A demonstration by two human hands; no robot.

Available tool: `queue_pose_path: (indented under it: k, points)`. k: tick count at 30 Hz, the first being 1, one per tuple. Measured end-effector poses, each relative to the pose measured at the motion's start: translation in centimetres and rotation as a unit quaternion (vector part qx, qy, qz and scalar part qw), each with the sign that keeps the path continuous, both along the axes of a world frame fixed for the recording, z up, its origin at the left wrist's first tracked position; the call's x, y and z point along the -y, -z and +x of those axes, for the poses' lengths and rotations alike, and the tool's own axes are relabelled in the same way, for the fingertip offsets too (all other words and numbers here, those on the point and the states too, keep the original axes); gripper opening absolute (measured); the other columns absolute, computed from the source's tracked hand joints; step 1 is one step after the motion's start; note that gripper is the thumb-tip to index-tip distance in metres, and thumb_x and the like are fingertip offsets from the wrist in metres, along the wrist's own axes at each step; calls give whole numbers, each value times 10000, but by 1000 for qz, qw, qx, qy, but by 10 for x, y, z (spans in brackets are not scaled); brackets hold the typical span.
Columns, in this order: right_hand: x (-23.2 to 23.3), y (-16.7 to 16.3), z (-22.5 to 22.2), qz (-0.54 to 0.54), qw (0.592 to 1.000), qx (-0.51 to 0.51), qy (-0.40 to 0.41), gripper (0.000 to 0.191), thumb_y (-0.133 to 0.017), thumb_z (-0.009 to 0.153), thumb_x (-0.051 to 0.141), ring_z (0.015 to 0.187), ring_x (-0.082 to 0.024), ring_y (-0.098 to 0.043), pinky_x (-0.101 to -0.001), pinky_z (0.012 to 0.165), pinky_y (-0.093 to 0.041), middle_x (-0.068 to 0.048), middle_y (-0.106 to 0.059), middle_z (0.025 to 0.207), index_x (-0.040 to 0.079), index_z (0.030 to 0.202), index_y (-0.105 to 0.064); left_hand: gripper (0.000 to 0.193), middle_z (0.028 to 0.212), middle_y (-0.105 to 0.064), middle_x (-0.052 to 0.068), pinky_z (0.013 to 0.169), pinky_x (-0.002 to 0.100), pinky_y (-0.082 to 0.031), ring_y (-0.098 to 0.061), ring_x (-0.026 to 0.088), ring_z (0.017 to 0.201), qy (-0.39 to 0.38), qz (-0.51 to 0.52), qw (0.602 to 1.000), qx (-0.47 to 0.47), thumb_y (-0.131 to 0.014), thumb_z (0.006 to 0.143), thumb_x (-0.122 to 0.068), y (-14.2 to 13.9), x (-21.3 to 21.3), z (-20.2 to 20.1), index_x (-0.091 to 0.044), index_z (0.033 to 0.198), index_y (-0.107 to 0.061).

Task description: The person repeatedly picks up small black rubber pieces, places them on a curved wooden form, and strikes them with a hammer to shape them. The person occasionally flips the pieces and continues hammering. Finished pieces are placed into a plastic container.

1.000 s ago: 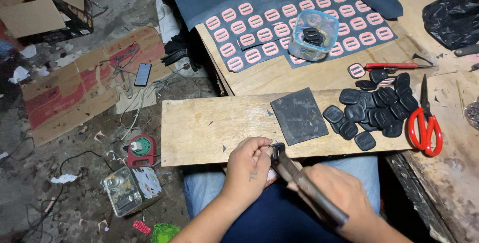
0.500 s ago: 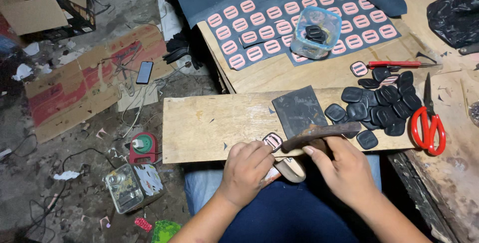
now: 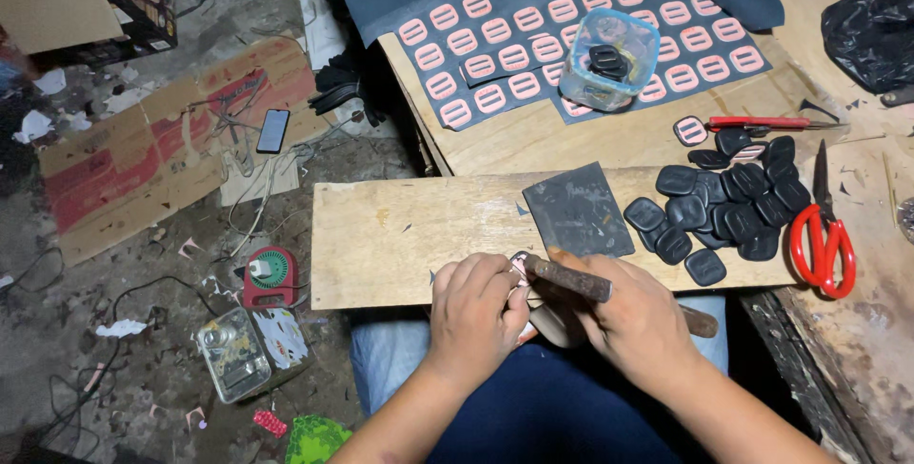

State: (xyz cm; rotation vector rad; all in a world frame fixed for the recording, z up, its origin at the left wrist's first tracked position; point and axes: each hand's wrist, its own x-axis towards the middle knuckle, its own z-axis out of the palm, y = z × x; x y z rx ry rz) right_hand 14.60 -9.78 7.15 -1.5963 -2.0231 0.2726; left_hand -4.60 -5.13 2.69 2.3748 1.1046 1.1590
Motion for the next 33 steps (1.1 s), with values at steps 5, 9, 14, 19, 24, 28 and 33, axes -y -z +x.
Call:
queue_pose_path:
  k: [5, 9, 14, 19, 24, 28, 33]
  points:
    - [6, -9, 8, 2, 998, 38, -42, 560, -729, 724, 84, 739, -332, -629, -453, 629, -498, -88, -602, 821, 126, 1277, -644, 117, 1016, -666, 52, 882, 412, -426, -638, 245, 1008, 1, -11, 1000, 10, -753, 790, -103, -3, 0, 0, -74, 882, -686]
    - [3, -14, 15, -5, 999, 42, -34, 398, -748, 776, 126, 734, -317, -638, -435, 614, -502, -78, -603, 807, 155, 1165, -673, 129, 1020, -663, 53, 881, 413, -422, -634, 243, 1020, 8, -9, 1000, 12, -737, 779, -86, -8, 3, 0, -71, 901, -700]
    - [-2, -11, 8, 28, 999, 24, -15, 322, -754, 781, 156, 777, -324, -641, -424, 645, -509, -82, -605, 847, 138, 1089, -658, 157, 1030, -665, 51, 900, 413, -423, -633, 235, 1043, 16, -20, 1000, 5, -710, 771, -60, -10, 4, -1, -58, 928, -711]
    - [3, -9, 2, -25, 999, 32, -29, 469, -754, 750, 138, 737, -333, -638, -440, 632, -506, -100, -602, 812, 121, 1213, -677, 157, 1042, -663, 62, 920, 418, -422, -633, 247, 1054, 3, -9, 1000, 6, -708, 754, -59, -8, 5, -1, -55, 911, -703]
    - [1, -16, 12, 0, 996, 76, -48, 350, -754, 771, 154, 781, -332, -649, -436, 651, -511, -91, -617, 855, 137, 1106, -651, 178, 1039, -658, 70, 906, 419, -417, -630, 257, 1055, 8, -14, 1000, -1, -715, 745, -60, -7, 4, 0, -49, 922, -710]
    - [4, -14, 6, 23, 1000, 10, -4, 456, -734, 794, 133, 760, -327, -648, -430, 657, -513, -95, -616, 834, 103, 1242, -657, 173, 1051, -661, 72, 922, 425, -419, -629, 258, 1065, 9, -17, 1000, 2, -716, 748, -58, -7, 5, -1, -48, 921, -706]
    - [7, -9, 3, -21, 1000, 9, -2, 418, -755, 795, 131, 740, -320, -664, -426, 630, -517, -85, -653, 821, 148, 1208, -694, 177, 1068, -663, 80, 930, 429, -415, -625, 264, 1065, 7, -16, 1000, 2, -717, 738, -63, -7, 4, -1, -54, 915, -718]
